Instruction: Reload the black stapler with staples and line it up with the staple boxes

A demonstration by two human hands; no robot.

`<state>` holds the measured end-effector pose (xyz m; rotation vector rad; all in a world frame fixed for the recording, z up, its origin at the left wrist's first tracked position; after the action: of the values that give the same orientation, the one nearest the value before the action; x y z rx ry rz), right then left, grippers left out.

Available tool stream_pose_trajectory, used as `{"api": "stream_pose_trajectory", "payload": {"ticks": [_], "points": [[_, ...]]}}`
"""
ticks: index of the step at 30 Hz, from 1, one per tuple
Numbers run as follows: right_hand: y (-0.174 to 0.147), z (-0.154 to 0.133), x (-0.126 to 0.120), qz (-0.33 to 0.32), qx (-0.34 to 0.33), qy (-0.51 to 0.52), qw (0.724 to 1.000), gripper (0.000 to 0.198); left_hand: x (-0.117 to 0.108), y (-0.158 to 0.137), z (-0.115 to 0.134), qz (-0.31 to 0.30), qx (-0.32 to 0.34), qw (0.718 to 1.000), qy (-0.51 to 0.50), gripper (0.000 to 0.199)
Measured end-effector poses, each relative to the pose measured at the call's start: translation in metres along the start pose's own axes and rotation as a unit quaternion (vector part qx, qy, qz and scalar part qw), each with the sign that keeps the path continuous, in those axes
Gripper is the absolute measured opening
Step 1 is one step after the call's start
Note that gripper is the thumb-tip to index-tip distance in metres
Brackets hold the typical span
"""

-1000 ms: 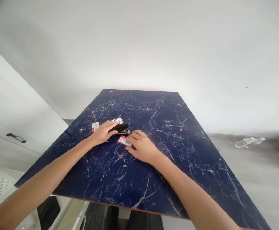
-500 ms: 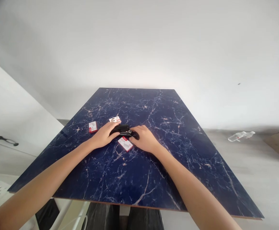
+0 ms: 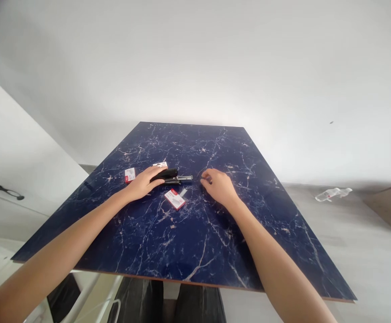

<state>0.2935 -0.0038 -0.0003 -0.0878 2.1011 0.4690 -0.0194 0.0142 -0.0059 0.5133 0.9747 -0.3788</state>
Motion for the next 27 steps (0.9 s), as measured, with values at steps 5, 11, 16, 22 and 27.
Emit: {"api": "stream_pose_trajectory", "payload": {"ticks": [5, 11, 16, 22, 27], "points": [[-0.010, -0.028, 0.012, -0.098, -0.130, 0.028, 0.986, 0.024, 0.002, -0.001, -0.003, 0.008, 0.002, 1.000, -0.005, 0.054], [-0.009, -0.031, 0.012, -0.103, -0.117, 0.028, 0.987, 0.019, -0.001, 0.000, -0.003, -0.004, 0.007, 1.000, -0.019, 0.054], [-0.007, -0.012, -0.007, -0.059, 0.009, 0.142, 0.988, 0.022, -0.007, -0.003, 0.000, -0.026, 0.018, 0.998, -0.051, 0.050], [-0.005, -0.012, 0.002, -0.015, 0.105, 0.327, 0.939, 0.030, -0.007, -0.004, 0.001, -0.032, 0.019, 0.998, -0.041, 0.050], [-0.006, -0.020, 0.014, -0.008, 0.195, 0.542, 0.818, 0.040, -0.007, -0.004, 0.001, -0.025, 0.026, 0.999, -0.031, 0.051]]}}
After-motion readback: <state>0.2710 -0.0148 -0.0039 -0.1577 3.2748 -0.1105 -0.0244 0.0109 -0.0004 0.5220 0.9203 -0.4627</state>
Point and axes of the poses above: each hand's wrist, its own y-axis towards the middle knuckle, its own x-axis out of the palm, z = x × y, the point moved 1 cm from there along y, towards the middle knuckle
